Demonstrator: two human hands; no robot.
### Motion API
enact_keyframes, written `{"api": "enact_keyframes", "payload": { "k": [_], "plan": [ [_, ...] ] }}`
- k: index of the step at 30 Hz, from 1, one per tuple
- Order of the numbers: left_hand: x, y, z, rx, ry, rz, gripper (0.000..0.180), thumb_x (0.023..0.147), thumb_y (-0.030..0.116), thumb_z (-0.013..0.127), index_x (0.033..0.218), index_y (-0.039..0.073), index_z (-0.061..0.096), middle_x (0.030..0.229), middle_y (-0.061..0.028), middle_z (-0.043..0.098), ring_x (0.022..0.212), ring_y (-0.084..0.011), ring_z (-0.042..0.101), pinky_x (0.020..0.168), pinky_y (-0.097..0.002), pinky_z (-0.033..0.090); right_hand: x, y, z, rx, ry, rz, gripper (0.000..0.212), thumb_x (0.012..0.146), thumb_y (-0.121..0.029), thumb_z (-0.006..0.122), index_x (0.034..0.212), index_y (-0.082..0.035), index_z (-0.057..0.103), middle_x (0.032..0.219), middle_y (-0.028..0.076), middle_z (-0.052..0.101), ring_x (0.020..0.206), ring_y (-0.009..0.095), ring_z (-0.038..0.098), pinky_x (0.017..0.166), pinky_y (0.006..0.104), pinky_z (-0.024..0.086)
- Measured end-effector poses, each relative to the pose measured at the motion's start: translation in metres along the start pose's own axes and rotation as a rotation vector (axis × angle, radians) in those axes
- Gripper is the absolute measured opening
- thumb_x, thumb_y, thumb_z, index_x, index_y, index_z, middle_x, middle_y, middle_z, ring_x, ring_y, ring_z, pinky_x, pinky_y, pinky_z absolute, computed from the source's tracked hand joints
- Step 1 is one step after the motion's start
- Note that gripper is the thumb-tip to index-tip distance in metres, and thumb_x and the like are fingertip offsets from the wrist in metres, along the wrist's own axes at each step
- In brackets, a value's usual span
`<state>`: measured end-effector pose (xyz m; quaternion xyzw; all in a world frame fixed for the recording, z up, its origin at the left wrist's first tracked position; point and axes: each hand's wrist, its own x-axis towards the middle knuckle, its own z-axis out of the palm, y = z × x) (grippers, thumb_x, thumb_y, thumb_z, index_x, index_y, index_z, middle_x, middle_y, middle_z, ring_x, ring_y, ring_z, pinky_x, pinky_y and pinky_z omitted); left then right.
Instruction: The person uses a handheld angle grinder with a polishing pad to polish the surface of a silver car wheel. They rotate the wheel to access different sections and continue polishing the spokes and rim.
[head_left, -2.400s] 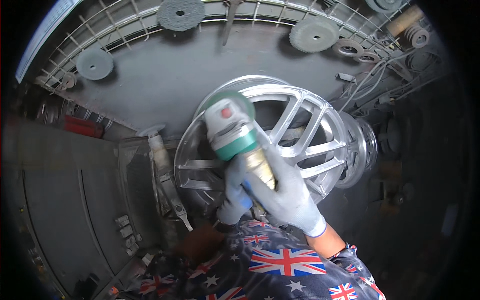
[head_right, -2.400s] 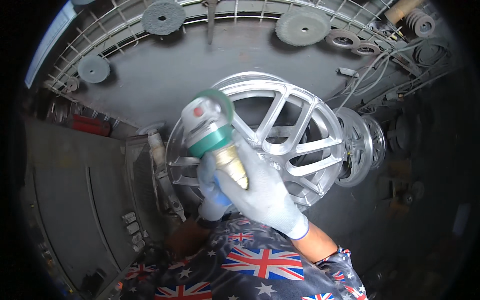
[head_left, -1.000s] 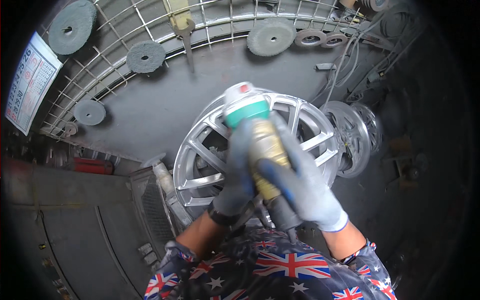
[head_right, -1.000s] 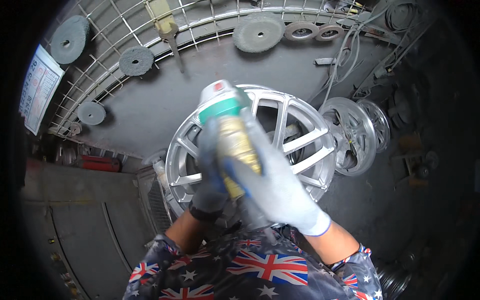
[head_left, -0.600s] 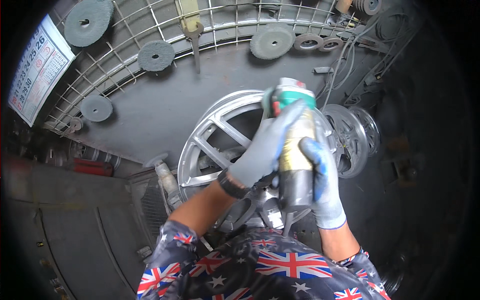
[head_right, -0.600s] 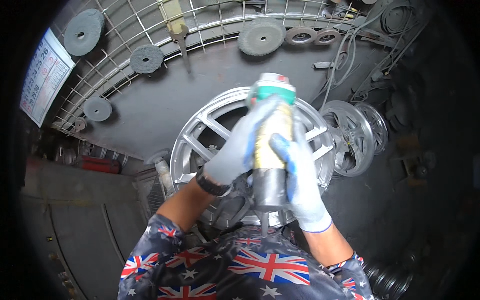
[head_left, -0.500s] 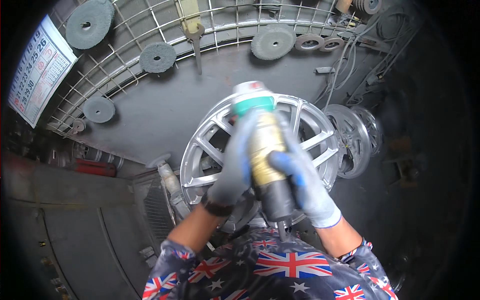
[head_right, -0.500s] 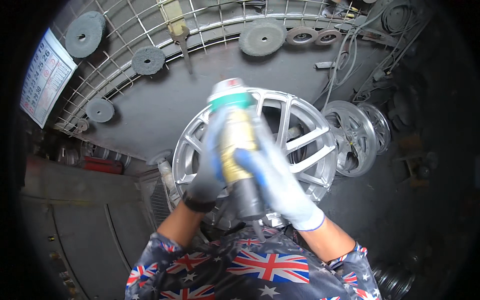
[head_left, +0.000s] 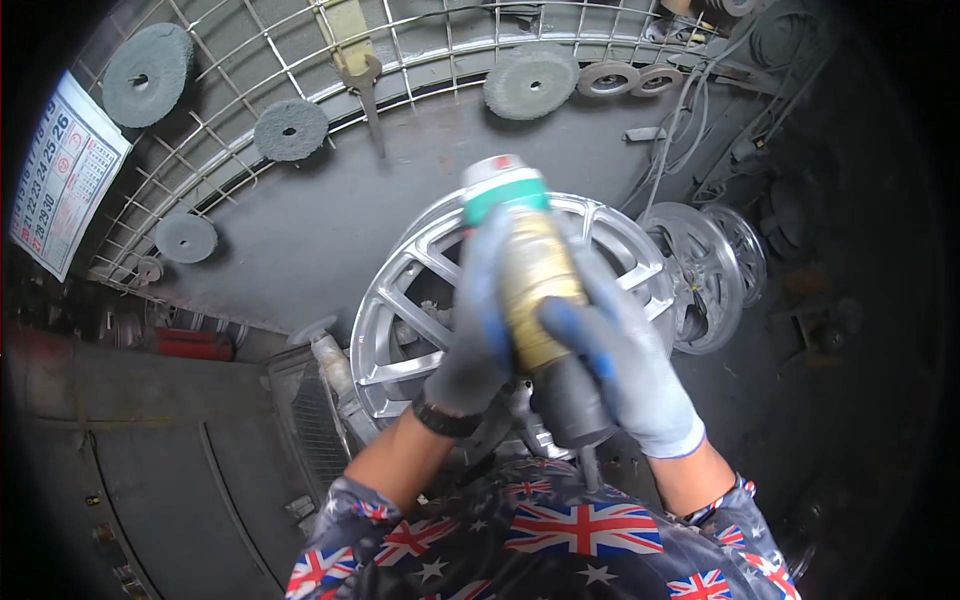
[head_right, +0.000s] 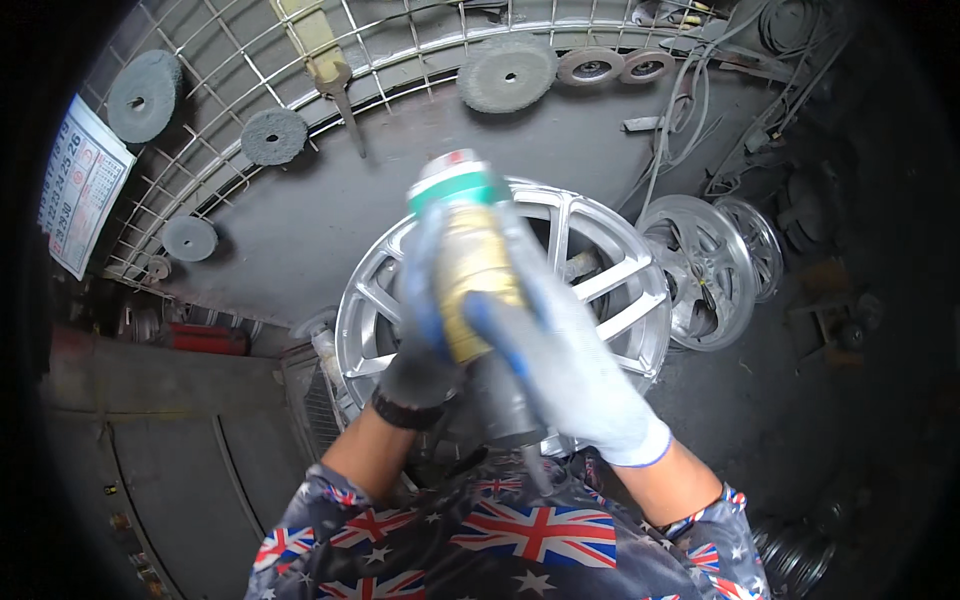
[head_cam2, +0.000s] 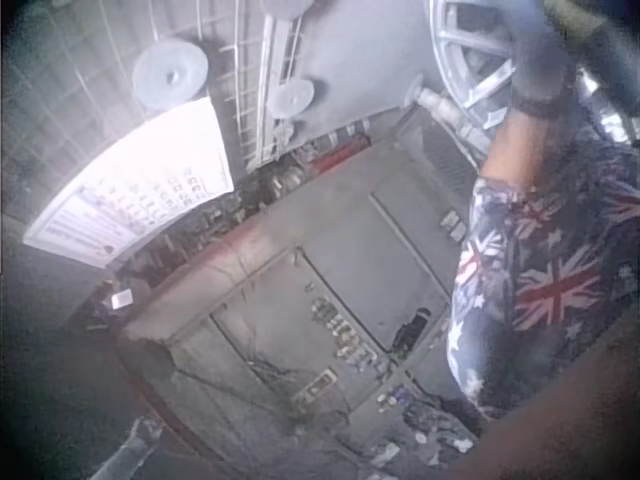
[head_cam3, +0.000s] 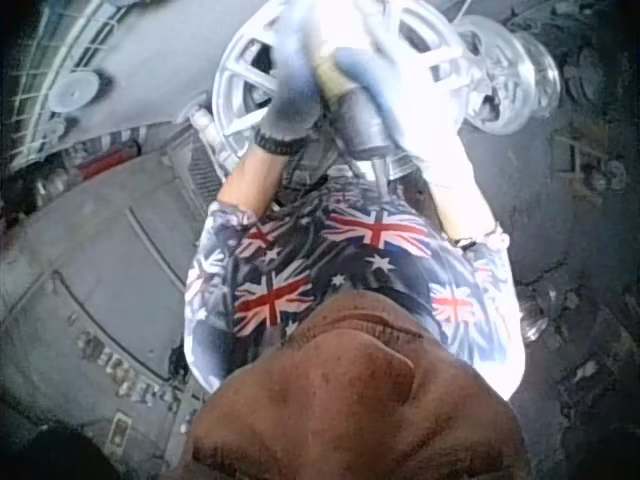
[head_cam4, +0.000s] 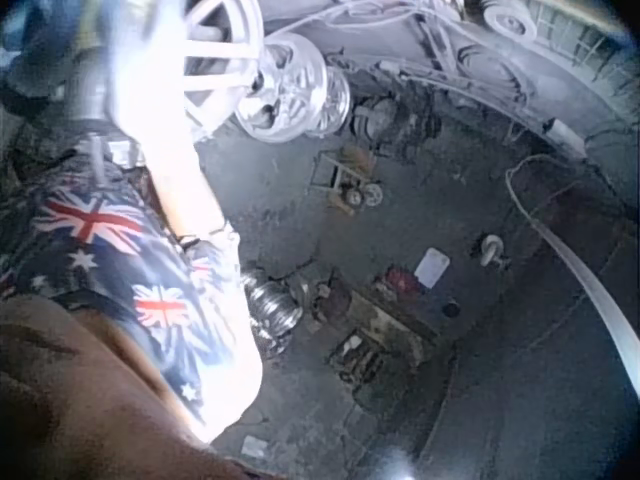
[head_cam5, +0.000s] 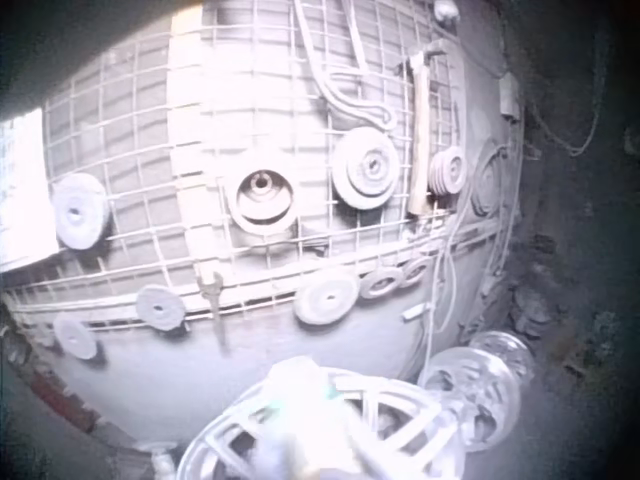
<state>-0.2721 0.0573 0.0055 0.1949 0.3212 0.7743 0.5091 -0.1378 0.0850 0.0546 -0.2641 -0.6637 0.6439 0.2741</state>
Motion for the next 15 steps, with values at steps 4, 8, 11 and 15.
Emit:
{"api": "enact_keyframes", "payload": {
  "k": [4, 8, 11, 15],
  "plan": [
    [0.039, -0.046, 0.017, -0.197, -0.280, -0.438, 0.037, 0.102, 0.037, 0.055, 0.121, 0.005, 0.056, 0.101, -0.0068, 0.065, 0.087, -0.0145, 0.067, 0.080, -0.0304, 0.057, -0.021, 0.014, -0.015, 0.322, 0.326, -0.021, 0.068, 0.101, -0.026, 0.054, 0.154, 0.004, 0.025, 0.136, 0.018, 0.054, 0.119, 0.022, 0.058, 0.099, 0.0311, 0.049],
    [0.053, -0.051, 0.017, -0.105, -0.454, -0.645, 0.037, 0.102, 0.034, 0.056, 0.125, 0.004, 0.056, 0.106, -0.0059, 0.066, 0.095, -0.0130, 0.066, 0.086, -0.0292, 0.055, -0.029, 0.024, 0.002, 0.535, 0.386, -0.016, 0.073, 0.101, -0.024, 0.053, 0.159, -0.006, 0.012, 0.131, 0.016, 0.054, 0.102, 0.019, 0.063, 0.078, 0.0318, 0.058],
    [0.038, -0.036, -0.001, 0.000, -0.440, -0.543, 0.040, 0.105, 0.032, 0.051, 0.131, 0.001, 0.054, 0.117, -0.0070, 0.064, 0.108, -0.0119, 0.063, 0.094, -0.0291, 0.052, -0.030, 0.036, 0.012, 0.497, 0.317, 0.028, 0.073, 0.100, -0.023, 0.054, 0.159, -0.004, 0.013, 0.139, 0.017, 0.048, 0.108, 0.021, 0.062, 0.088, 0.0333, 0.056],
    [-0.024, -0.009, -0.048, 0.335, -0.137, 0.043, 0.046, 0.105, 0.039, 0.046, 0.126, 0.000, 0.057, 0.112, -0.0086, 0.064, 0.100, -0.0154, 0.065, 0.086, -0.0302, 0.054, -0.013, 0.048, 0.032, -0.113, 0.087, -0.005, 0.081, 0.092, -0.019, 0.066, 0.156, 0.001, 0.022, 0.146, 0.019, 0.044, 0.134, 0.027, 0.047, 0.111, 0.0384, 0.039]
  ]
}}
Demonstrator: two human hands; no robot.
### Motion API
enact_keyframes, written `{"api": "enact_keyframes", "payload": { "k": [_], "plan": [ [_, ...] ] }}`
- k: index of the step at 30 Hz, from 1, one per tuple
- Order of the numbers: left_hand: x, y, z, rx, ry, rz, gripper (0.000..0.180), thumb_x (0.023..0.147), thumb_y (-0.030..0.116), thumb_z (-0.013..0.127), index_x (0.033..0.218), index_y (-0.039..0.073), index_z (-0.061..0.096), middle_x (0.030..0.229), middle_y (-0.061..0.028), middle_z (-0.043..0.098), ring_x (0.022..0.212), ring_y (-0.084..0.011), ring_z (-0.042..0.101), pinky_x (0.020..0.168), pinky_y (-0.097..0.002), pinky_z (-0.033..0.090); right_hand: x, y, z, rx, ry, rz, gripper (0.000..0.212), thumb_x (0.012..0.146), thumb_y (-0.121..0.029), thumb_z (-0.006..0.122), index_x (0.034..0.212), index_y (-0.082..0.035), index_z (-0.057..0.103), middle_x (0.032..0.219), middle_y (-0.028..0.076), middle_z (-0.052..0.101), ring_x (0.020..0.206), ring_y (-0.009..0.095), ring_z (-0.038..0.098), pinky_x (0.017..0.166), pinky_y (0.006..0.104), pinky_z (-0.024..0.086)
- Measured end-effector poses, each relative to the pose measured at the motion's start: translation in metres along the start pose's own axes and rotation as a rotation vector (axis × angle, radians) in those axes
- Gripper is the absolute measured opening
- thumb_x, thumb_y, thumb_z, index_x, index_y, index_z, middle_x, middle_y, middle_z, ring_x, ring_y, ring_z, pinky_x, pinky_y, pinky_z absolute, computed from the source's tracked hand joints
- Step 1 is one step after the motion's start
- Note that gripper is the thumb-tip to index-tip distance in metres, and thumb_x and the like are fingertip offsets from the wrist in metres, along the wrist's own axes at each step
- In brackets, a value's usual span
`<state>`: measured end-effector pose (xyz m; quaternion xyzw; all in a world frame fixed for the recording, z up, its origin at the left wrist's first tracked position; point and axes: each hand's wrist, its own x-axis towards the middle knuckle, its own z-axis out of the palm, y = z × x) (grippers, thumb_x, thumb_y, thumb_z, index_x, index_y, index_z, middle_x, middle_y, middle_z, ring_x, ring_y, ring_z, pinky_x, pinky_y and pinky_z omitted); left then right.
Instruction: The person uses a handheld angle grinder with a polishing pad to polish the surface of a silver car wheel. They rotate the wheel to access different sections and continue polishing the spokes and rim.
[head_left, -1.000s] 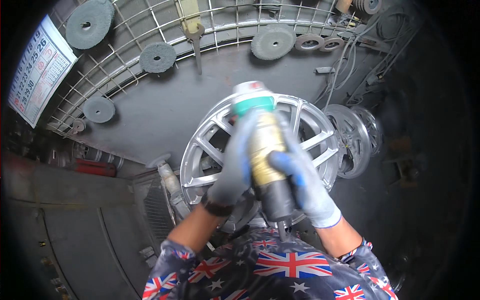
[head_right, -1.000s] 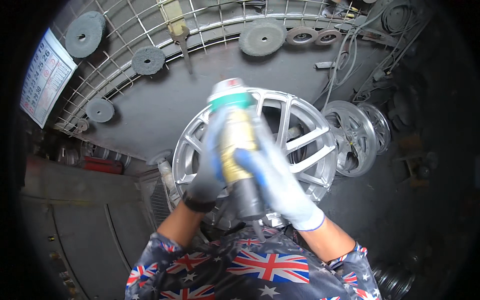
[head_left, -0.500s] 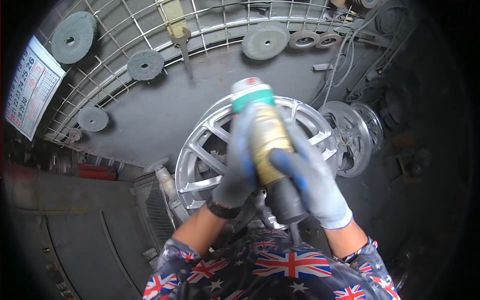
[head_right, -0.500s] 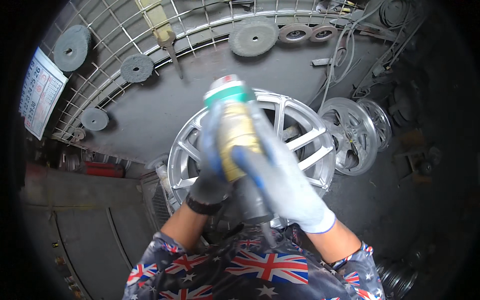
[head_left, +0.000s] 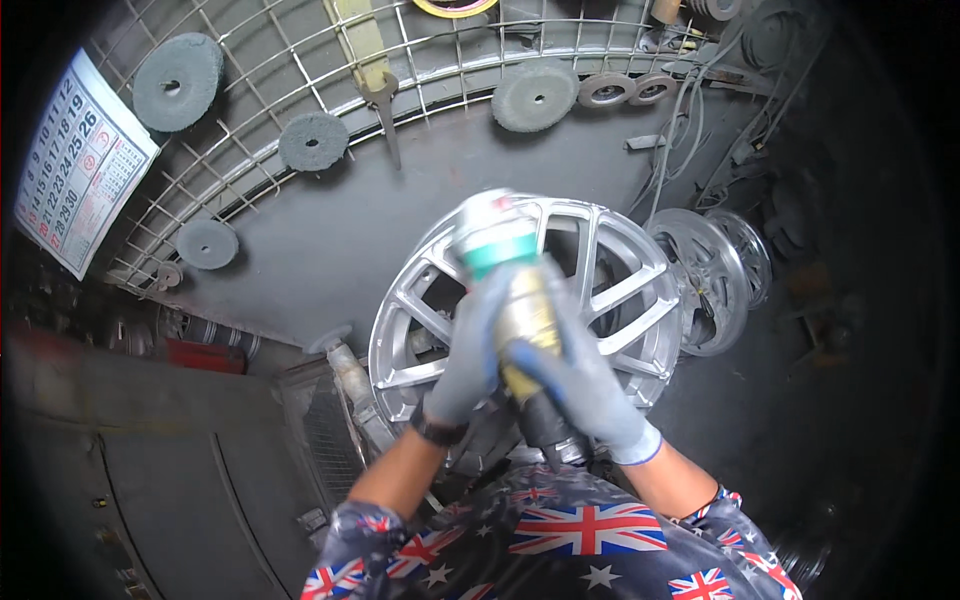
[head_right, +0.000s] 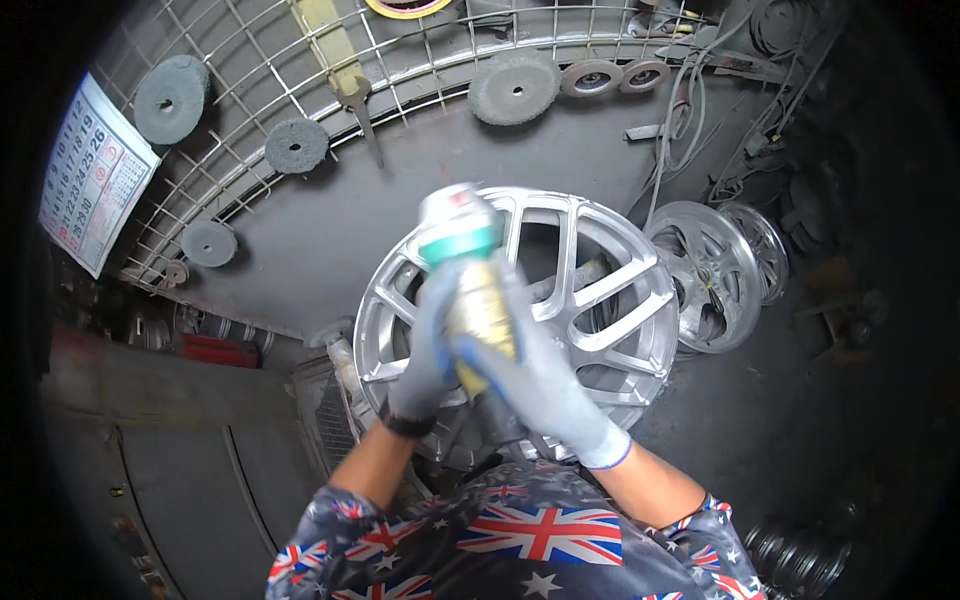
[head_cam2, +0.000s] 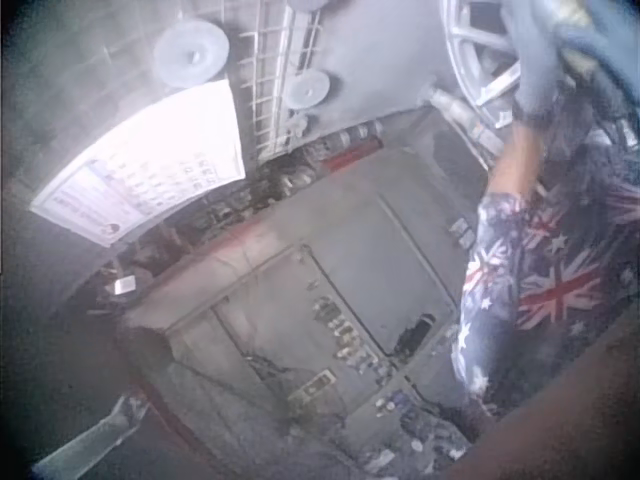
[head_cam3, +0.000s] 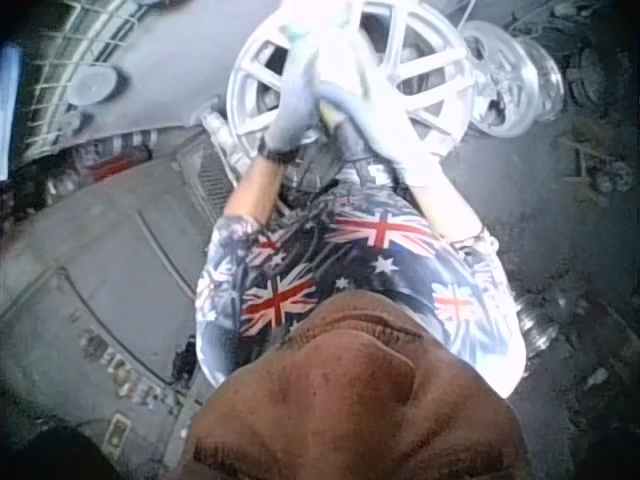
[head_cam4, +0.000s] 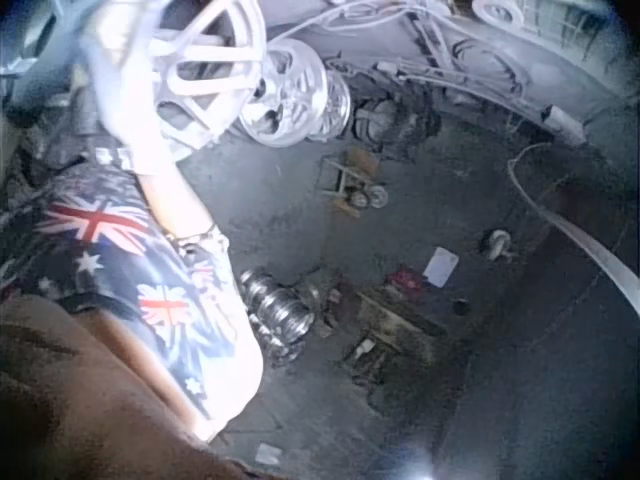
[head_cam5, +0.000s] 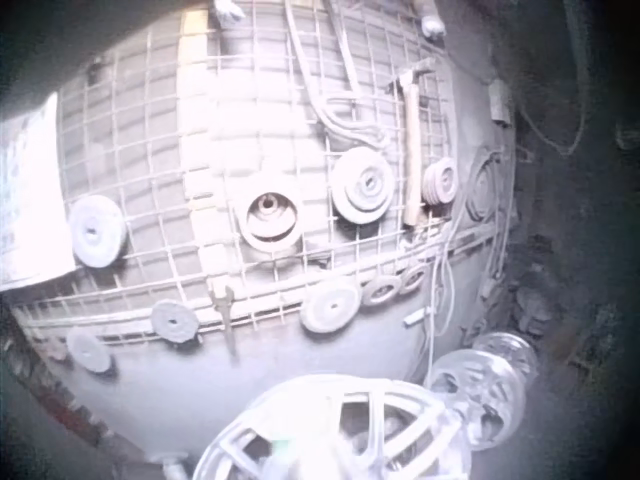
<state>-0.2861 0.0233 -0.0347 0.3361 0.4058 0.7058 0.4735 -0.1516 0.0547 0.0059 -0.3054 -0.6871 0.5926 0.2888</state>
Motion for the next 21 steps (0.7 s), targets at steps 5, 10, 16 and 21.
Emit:
{"api": "enact_keyframes", "payload": {
  "k": [5, 10, 16, 21],
  "plan": [
    [-0.041, -0.017, -0.006, -0.245, 0.372, 0.133, 0.057, 0.102, 0.049, 0.045, 0.130, 0.000, 0.052, 0.112, -0.0115, 0.064, 0.100, -0.0203, 0.067, 0.083, -0.0344, 0.056, 0.005, 0.012, 0.003, -0.144, -0.330, -0.146, 0.082, 0.090, -0.015, 0.070, 0.156, 0.003, 0.023, 0.152, 0.024, 0.039, 0.140, 0.029, 0.041, 0.115, 0.0374, 0.032],
    [-0.002, -0.046, -0.015, 0.499, 0.019, 0.627, 0.044, 0.101, 0.033, 0.054, 0.128, -0.001, 0.053, 0.117, -0.0131, 0.063, 0.101, -0.0214, 0.066, 0.084, -0.0364, 0.056, 0.001, 0.009, -0.021, -0.204, -0.118, -0.137, 0.082, 0.092, -0.009, 0.067, 0.157, 0.003, 0.018, 0.151, 0.025, 0.040, 0.140, 0.029, 0.043, 0.113, 0.0363, 0.035],
    [0.039, -0.030, 0.031, -0.243, -0.177, -0.269, 0.034, 0.102, 0.026, 0.057, 0.121, -0.002, 0.061, 0.109, -0.0069, 0.064, 0.095, -0.0102, 0.062, 0.085, -0.0288, 0.051, -0.012, 0.004, -0.027, 0.359, 0.171, 0.034, 0.079, 0.097, -0.012, 0.061, 0.158, 0.003, 0.013, 0.149, 0.018, 0.040, 0.136, 0.024, 0.042, 0.113, 0.0349, 0.036],
    [0.009, -0.026, -0.027, 0.372, -0.127, 0.205, 0.039, 0.104, 0.033, 0.050, 0.120, -0.001, 0.061, 0.104, -0.0058, 0.066, 0.093, -0.0152, 0.065, 0.088, -0.0314, 0.052, -0.003, 0.025, 0.000, -0.164, 0.012, -0.084, 0.086, 0.091, -0.008, 0.066, 0.158, 0.002, 0.014, 0.144, 0.026, 0.045, 0.133, 0.030, 0.049, 0.112, 0.0378, 0.037]
  ]
}}
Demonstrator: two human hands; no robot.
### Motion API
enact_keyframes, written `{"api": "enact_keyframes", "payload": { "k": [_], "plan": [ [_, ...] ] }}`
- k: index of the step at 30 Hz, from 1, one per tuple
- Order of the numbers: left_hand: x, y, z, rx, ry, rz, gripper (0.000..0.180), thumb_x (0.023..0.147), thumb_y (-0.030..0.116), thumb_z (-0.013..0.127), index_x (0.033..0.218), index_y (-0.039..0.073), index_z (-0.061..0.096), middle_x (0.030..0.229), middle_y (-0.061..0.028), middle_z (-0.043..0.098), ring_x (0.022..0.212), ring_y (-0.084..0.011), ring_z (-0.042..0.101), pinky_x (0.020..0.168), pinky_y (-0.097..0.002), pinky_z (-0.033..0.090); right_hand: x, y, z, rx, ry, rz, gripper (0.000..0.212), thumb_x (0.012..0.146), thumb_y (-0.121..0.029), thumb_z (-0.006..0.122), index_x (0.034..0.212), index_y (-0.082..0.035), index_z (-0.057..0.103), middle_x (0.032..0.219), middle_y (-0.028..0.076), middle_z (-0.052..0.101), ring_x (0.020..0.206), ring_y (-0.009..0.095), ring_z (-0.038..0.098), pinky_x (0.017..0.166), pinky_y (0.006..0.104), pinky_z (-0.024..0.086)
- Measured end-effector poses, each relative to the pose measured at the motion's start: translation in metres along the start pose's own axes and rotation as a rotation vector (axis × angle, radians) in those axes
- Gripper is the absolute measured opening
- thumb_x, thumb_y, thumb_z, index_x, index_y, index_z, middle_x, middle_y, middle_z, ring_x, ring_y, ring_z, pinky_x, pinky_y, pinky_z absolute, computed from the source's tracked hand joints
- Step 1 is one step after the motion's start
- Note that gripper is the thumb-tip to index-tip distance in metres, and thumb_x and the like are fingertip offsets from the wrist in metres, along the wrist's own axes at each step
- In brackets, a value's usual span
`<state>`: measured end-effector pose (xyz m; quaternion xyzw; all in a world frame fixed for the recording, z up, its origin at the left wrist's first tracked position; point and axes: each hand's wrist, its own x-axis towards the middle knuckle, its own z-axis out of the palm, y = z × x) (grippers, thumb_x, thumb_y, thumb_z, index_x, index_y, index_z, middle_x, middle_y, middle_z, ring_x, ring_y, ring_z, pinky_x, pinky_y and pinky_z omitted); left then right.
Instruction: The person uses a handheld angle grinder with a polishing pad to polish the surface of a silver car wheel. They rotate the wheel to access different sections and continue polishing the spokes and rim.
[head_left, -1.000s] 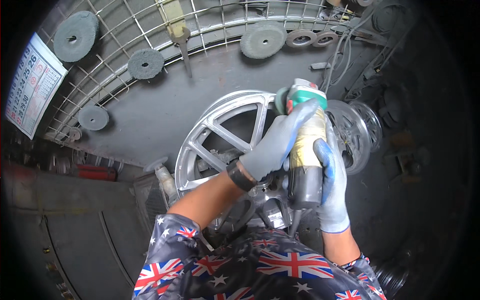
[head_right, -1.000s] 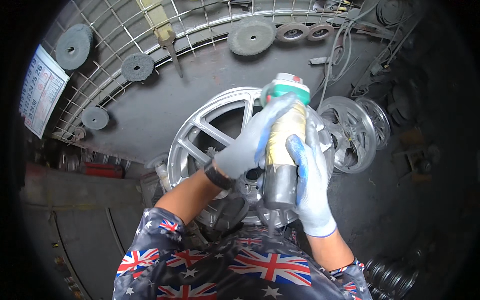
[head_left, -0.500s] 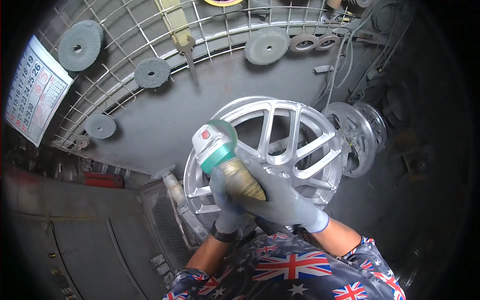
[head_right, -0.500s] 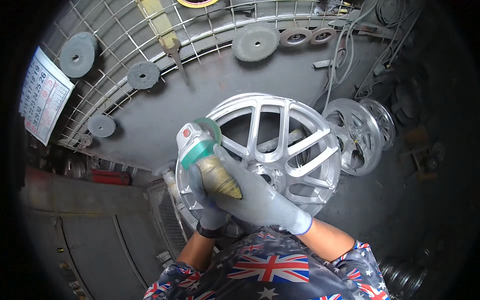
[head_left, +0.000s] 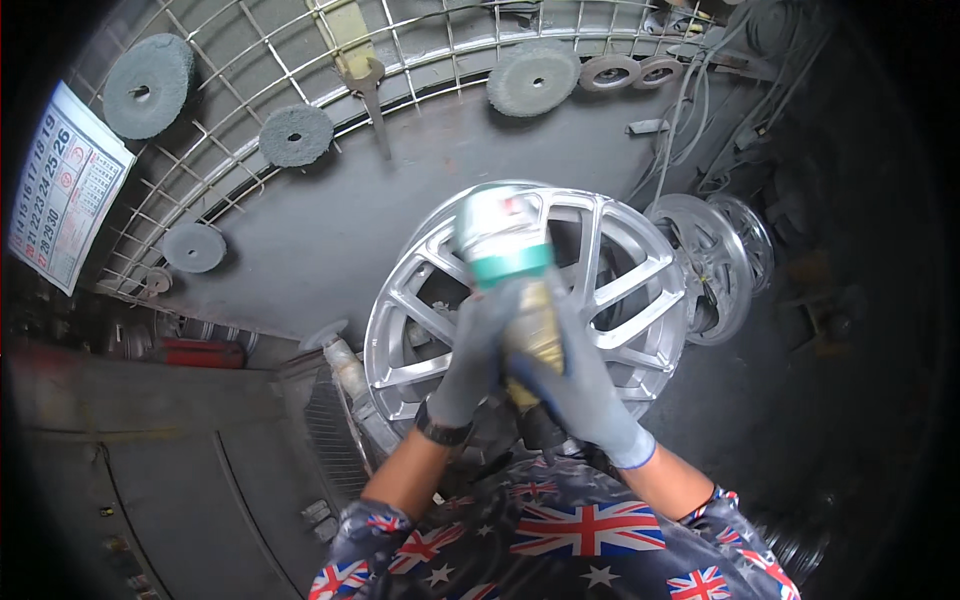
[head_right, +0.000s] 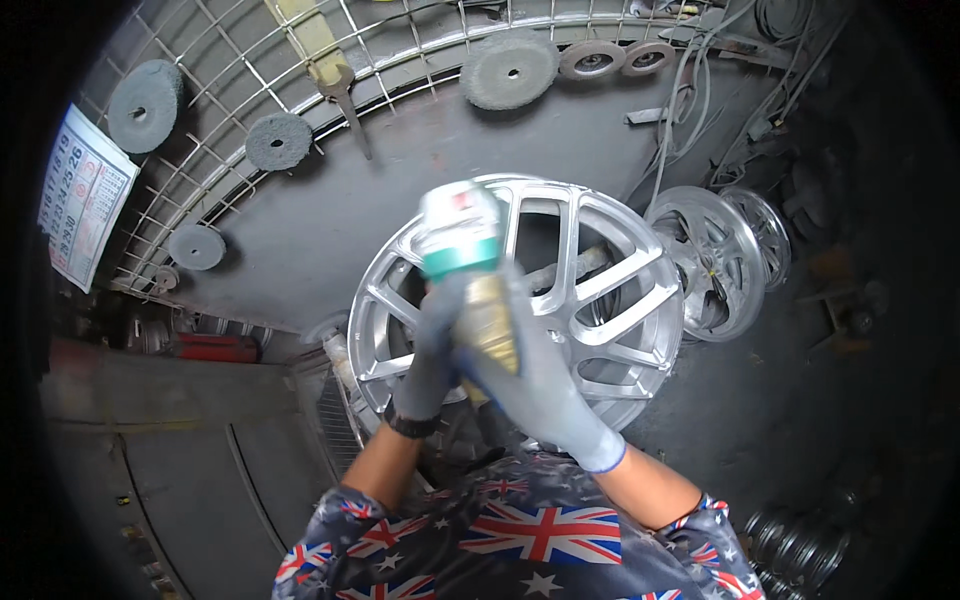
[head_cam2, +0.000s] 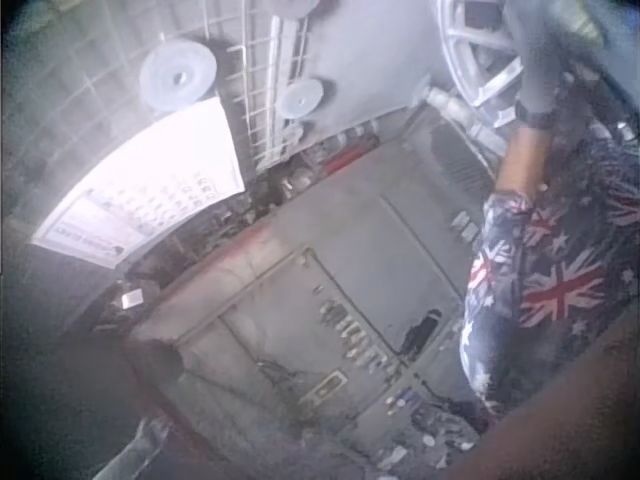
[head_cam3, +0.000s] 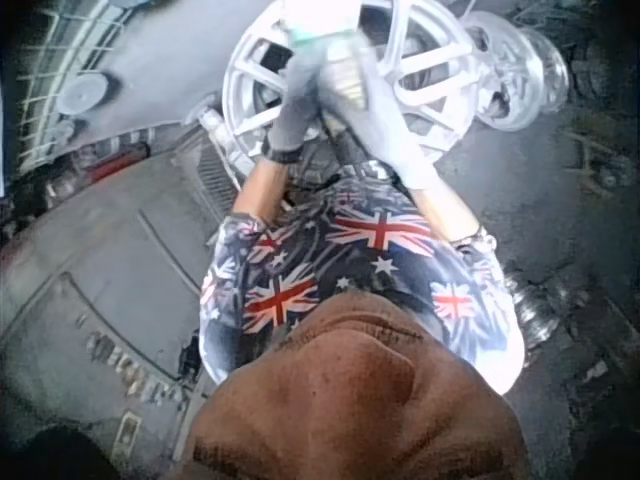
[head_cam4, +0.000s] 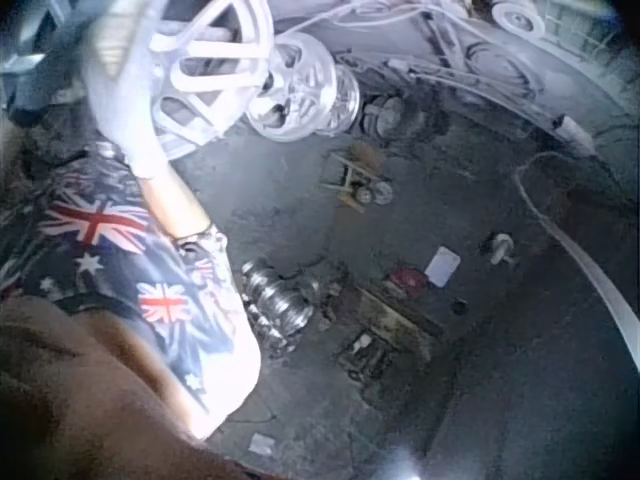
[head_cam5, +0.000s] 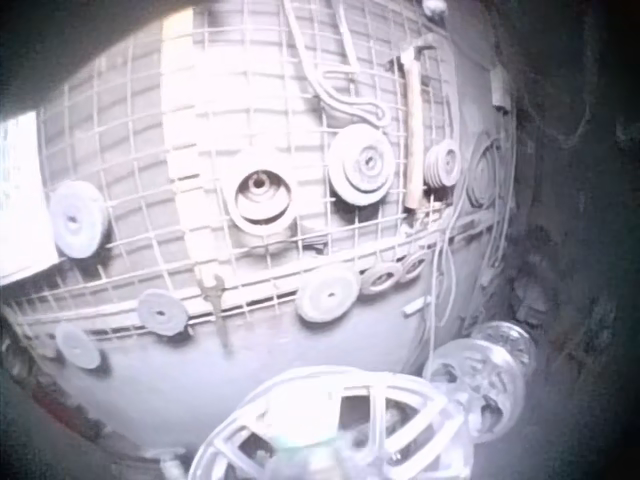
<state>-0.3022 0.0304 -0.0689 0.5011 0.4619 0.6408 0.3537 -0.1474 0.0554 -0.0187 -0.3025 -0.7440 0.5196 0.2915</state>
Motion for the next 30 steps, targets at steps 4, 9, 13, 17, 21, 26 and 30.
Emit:
{"api": "enact_keyframes", "payload": {
  "k": [4, 9, 13, 17, 21, 26, 30],
  "plan": [
    [-0.046, 0.020, 0.018, -0.613, 0.270, -0.032, 0.057, 0.103, 0.048, 0.046, 0.134, 0.001, 0.050, 0.122, -0.0114, 0.061, 0.109, -0.0244, 0.063, 0.094, -0.0375, 0.051, 0.008, 0.003, 0.009, 0.073, -0.293, -0.077, 0.088, 0.086, -0.010, 0.072, 0.157, 0.000, 0.022, 0.143, 0.026, 0.049, 0.134, 0.033, 0.051, 0.109, 0.0376, 0.040],
    [-0.043, 0.004, 0.021, -0.460, 0.235, -0.049, 0.062, 0.099, 0.052, 0.054, 0.133, -0.001, 0.051, 0.133, -0.0139, 0.056, 0.113, -0.0242, 0.060, 0.096, -0.0392, 0.051, 0.006, 0.000, -0.007, -0.073, -0.181, -0.097, 0.086, 0.087, -0.011, 0.070, 0.157, -0.001, 0.022, 0.142, 0.025, 0.051, 0.131, 0.031, 0.053, 0.108, 0.0364, 0.042],
    [-0.006, -0.042, 0.030, -0.083, 0.012, 0.203, 0.039, 0.100, 0.029, 0.058, 0.121, -0.003, 0.061, 0.123, -0.0134, 0.060, 0.110, -0.0192, 0.060, 0.093, -0.0361, 0.051, -0.004, 0.003, -0.023, 0.120, 0.033, 0.104, 0.080, 0.092, -0.008, 0.065, 0.157, 0.000, 0.020, 0.139, 0.019, 0.051, 0.126, 0.024, 0.054, 0.105, 0.0335, 0.043],
    [0.028, -0.006, 0.037, -0.502, -0.144, -0.441, 0.033, 0.098, 0.020, 0.058, 0.120, -0.005, 0.062, 0.109, -0.0121, 0.065, 0.105, -0.0205, 0.063, 0.090, -0.0347, 0.051, -0.011, 0.006, -0.012, 0.541, 0.218, 0.215, 0.080, 0.094, -0.009, 0.063, 0.158, 0.000, 0.014, 0.139, 0.016, 0.049, 0.125, 0.018, 0.051, 0.105, 0.0330, 0.043],
    [-0.004, -0.011, 0.003, -0.264, -0.047, -0.280, 0.040, 0.101, 0.029, 0.053, 0.122, -0.004, 0.062, 0.112, -0.0108, 0.065, 0.107, -0.0248, 0.063, 0.096, -0.0369, 0.049, -0.004, 0.018, 0.004, -0.002, 0.060, -0.016, 0.086, 0.092, -0.010, 0.066, 0.158, 0.000, 0.012, 0.141, 0.021, 0.048, 0.128, 0.026, 0.052, 0.106, 0.0358, 0.043],
    [-0.051, 0.006, 0.030, -0.930, 0.459, -0.132, 0.063, 0.101, 0.046, 0.049, 0.141, -0.002, 0.046, 0.124, -0.0115, 0.060, 0.110, -0.0264, 0.062, 0.097, -0.0402, 0.050, 0.008, 0.021, 0.015, 0.029, -0.295, -0.051, 0.088, 0.086, -0.022, 0.073, 0.156, 0.000, 0.024, 0.144, 0.028, 0.048, 0.136, 0.037, 0.048, 0.111, 0.0419, 0.039],
    [-0.051, -0.036, 0.018, -0.684, 0.260, -0.212, 0.079, 0.098, 0.059, 0.049, 0.148, 0.000, 0.033, 0.132, -0.0130, 0.055, 0.117, -0.0273, 0.060, 0.099, -0.0407, 0.051, 0.006, 0.016, -0.001, -0.038, -0.154, -0.077, 0.088, 0.085, -0.017, 0.073, 0.156, -0.001, 0.024, 0.144, 0.027, 0.049, 0.135, 0.036, 0.049, 0.110, 0.0407, 0.040]
  ]
}}
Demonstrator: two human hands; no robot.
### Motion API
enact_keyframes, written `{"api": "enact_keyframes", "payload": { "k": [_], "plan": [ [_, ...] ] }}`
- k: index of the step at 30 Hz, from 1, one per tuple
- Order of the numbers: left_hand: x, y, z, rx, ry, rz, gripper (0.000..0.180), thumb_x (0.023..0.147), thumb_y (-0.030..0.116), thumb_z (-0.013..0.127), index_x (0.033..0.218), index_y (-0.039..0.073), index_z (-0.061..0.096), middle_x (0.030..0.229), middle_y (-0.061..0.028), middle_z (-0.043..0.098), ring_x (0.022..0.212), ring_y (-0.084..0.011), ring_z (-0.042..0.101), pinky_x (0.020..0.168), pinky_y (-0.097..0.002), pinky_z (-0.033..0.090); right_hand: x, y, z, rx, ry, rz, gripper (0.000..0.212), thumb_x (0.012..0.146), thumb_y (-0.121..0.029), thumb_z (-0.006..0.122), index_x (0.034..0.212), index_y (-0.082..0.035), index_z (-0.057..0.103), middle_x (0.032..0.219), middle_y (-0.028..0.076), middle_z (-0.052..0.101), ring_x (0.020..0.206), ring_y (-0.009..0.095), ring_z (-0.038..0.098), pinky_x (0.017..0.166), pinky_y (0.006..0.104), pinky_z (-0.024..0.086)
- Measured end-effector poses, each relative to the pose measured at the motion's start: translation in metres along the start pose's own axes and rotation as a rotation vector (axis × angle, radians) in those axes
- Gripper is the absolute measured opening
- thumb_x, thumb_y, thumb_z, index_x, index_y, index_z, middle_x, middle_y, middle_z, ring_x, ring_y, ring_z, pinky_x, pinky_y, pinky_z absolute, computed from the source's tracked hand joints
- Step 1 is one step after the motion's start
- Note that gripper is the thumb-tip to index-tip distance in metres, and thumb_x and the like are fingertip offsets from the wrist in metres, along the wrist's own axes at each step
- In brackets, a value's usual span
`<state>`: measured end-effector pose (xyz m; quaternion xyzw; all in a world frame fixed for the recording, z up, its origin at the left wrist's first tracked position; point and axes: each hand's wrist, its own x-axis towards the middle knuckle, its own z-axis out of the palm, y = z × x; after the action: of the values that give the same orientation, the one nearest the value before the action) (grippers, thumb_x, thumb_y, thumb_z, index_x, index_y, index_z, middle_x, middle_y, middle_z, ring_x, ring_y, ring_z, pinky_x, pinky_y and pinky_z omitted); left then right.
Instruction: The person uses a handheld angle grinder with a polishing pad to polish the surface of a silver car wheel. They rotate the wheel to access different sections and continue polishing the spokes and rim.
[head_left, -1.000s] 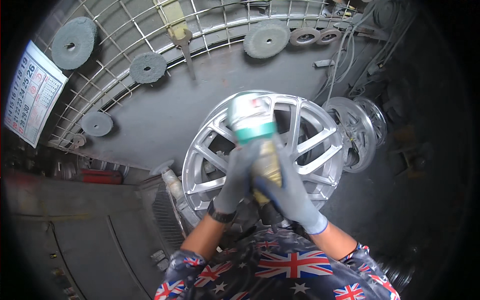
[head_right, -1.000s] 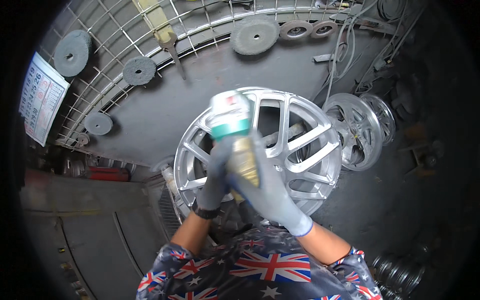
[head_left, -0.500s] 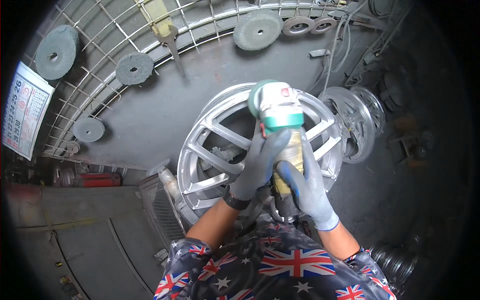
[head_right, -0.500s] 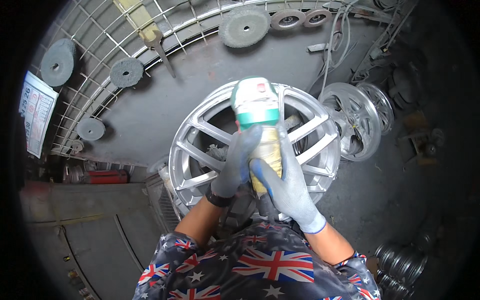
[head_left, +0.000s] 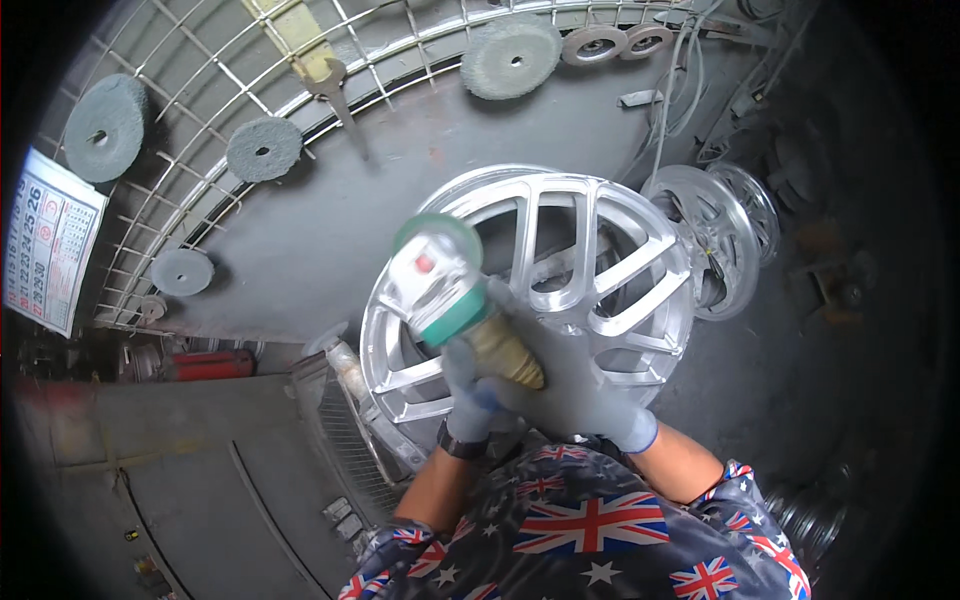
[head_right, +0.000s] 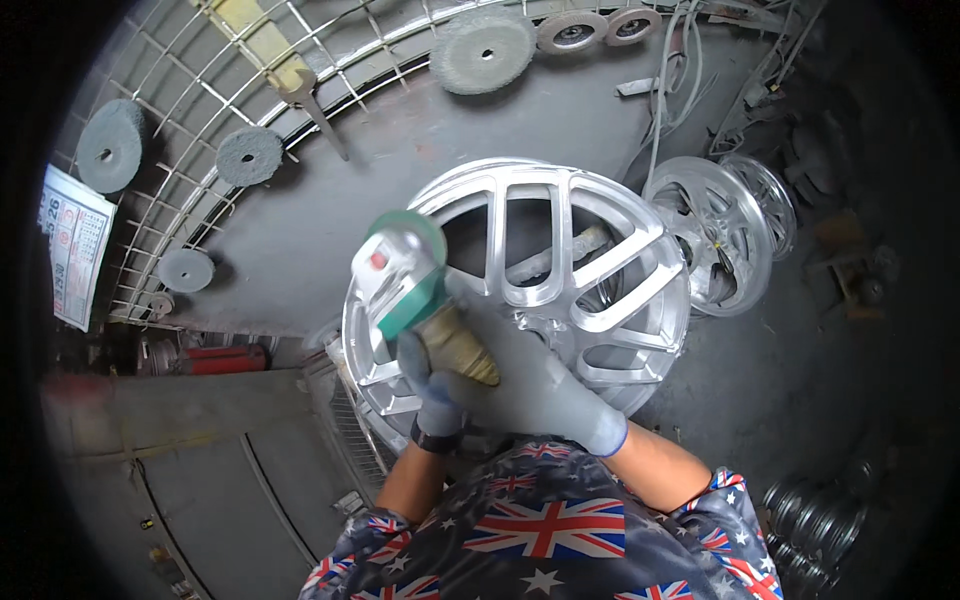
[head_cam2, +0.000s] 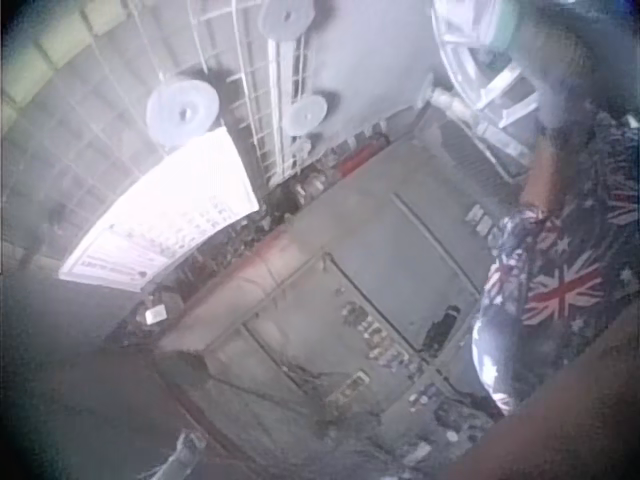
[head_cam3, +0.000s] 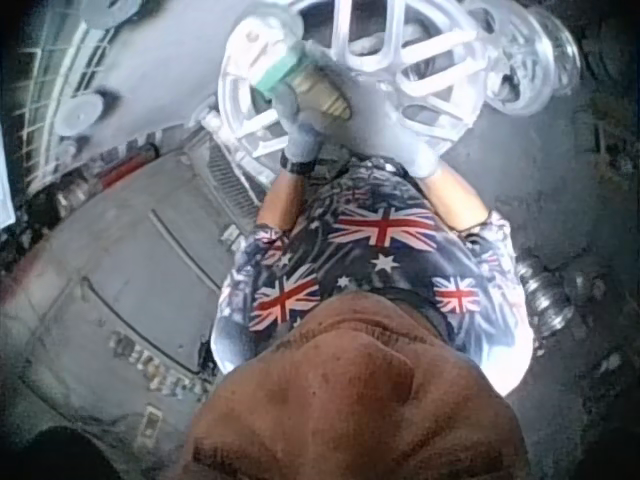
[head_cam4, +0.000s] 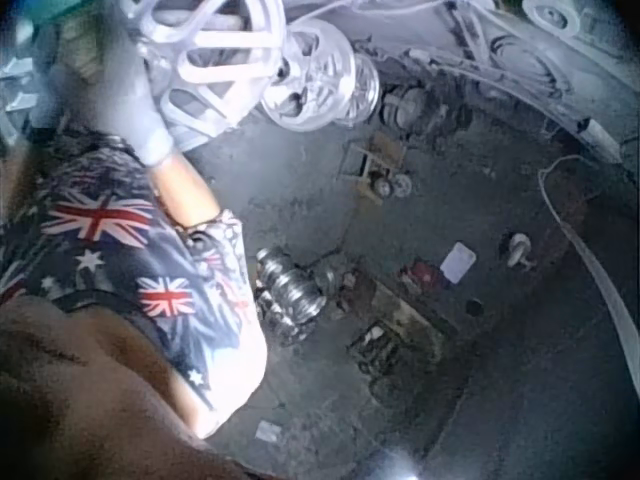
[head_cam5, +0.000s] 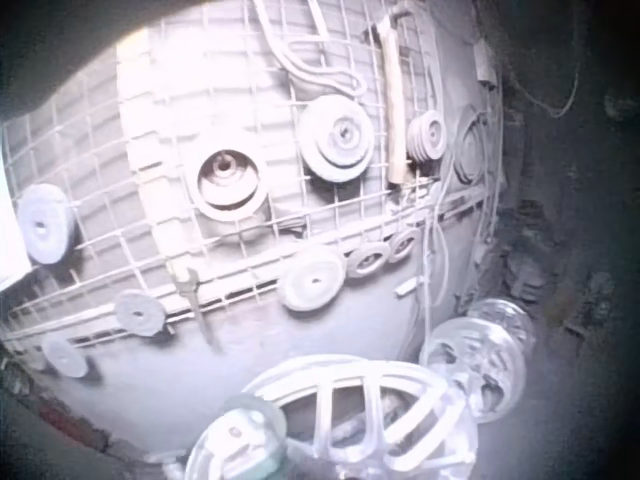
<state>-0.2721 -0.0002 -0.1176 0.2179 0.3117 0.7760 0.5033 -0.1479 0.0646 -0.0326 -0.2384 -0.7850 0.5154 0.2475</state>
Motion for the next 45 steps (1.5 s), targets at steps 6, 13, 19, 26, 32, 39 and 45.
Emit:
{"api": "enact_keyframes", "payload": {
  "k": [6, 13, 19, 26, 32, 39, 45],
  "plan": [
    [0.056, -0.015, 0.040, 0.461, -0.348, 0.028, 0.045, 0.099, 0.034, 0.059, 0.127, -0.002, 0.056, 0.114, -0.0072, 0.064, 0.102, -0.0132, 0.063, 0.089, -0.0301, 0.052, -0.026, 0.020, -0.028, 0.095, 0.296, 0.233, 0.078, 0.090, -0.010, 0.068, 0.155, -0.003, 0.027, 0.141, 0.018, 0.052, 0.128, 0.025, 0.055, 0.104, 0.0361, 0.044],
    [0.050, -0.010, 0.105, 0.652, -0.623, -0.278, 0.041, 0.100, 0.033, 0.059, 0.122, -0.001, 0.058, 0.099, -0.0102, 0.067, 0.090, -0.0130, 0.063, 0.080, -0.0303, 0.051, -0.079, 0.023, -0.022, 0.827, 0.653, 0.204, 0.060, 0.092, -0.006, 0.062, 0.147, -0.003, 0.037, 0.131, 0.011, 0.055, 0.114, 0.020, 0.061, 0.093, 0.0349, 0.053],
    [-0.007, 0.033, 0.053, 1.120, -0.269, 0.359, 0.029, 0.082, 0.003, 0.071, 0.110, 0.002, 0.065, 0.103, -0.0160, 0.066, 0.092, -0.0234, 0.066, 0.085, -0.0357, 0.052, -0.136, 0.025, -0.036, 0.902, 0.721, 0.198, 0.061, 0.083, -0.014, 0.065, 0.136, 0.006, 0.044, 0.108, 0.021, 0.065, 0.082, 0.027, 0.070, 0.076, 0.0375, 0.060],
    [-0.009, 0.117, -0.080, 1.716, 0.290, 0.391, 0.055, 0.083, 0.016, 0.072, 0.131, 0.000, 0.049, 0.127, -0.0199, 0.048, 0.116, -0.0355, 0.054, 0.094, -0.0445, 0.047, -0.207, 0.028, -0.039, 0.896, 0.882, 0.050, 0.078, 0.085, -0.017, 0.068, 0.150, 0.001, 0.030, 0.137, 0.023, 0.051, 0.107, 0.033, 0.066, 0.074, 0.0416, 0.063],
    [-0.017, 0.087, -0.131, 1.662, 0.426, 0.324, 0.035, 0.088, 0.039, 0.070, 0.091, 0.005, 0.067, 0.070, -0.0207, 0.066, 0.068, -0.0424, 0.065, 0.079, -0.0471, 0.051, -0.234, 0.033, -0.048, 0.857, 0.810, 0.065, 0.067, 0.088, -0.020, 0.067, 0.143, 0.001, 0.036, 0.126, 0.019, 0.054, 0.092, 0.027, 0.065, 0.072, 0.0414, 0.061],
    [-0.024, 0.082, -0.111, 1.528, 0.484, 0.254, 0.031, 0.088, 0.028, 0.074, 0.094, -0.001, 0.069, 0.076, -0.0205, 0.068, 0.064, -0.0286, 0.064, 0.065, -0.0398, 0.050, -0.240, 0.041, -0.035, 1.054, 0.695, 0.106, 0.051, 0.097, -0.024, 0.059, 0.138, 0.000, 0.040, 0.123, 0.017, 0.055, 0.092, 0.029, 0.063, 0.073, 0.0439, 0.058],
    [-0.048, 0.069, -0.114, 1.417, 0.534, 0.340, 0.032, 0.090, 0.030, 0.072, 0.095, -0.001, 0.069, 0.075, -0.0217, 0.067, 0.067, -0.0346, 0.064, 0.066, -0.0426, 0.049, -0.236, 0.021, -0.036, 0.874, 0.699, 0.107, 0.064, 0.088, -0.023, 0.070, 0.139, 0.001, 0.039, 0.120, 0.017, 0.056, 0.090, 0.028, 0.066, 0.070, 0.0414, 0.061]
  ]
}}
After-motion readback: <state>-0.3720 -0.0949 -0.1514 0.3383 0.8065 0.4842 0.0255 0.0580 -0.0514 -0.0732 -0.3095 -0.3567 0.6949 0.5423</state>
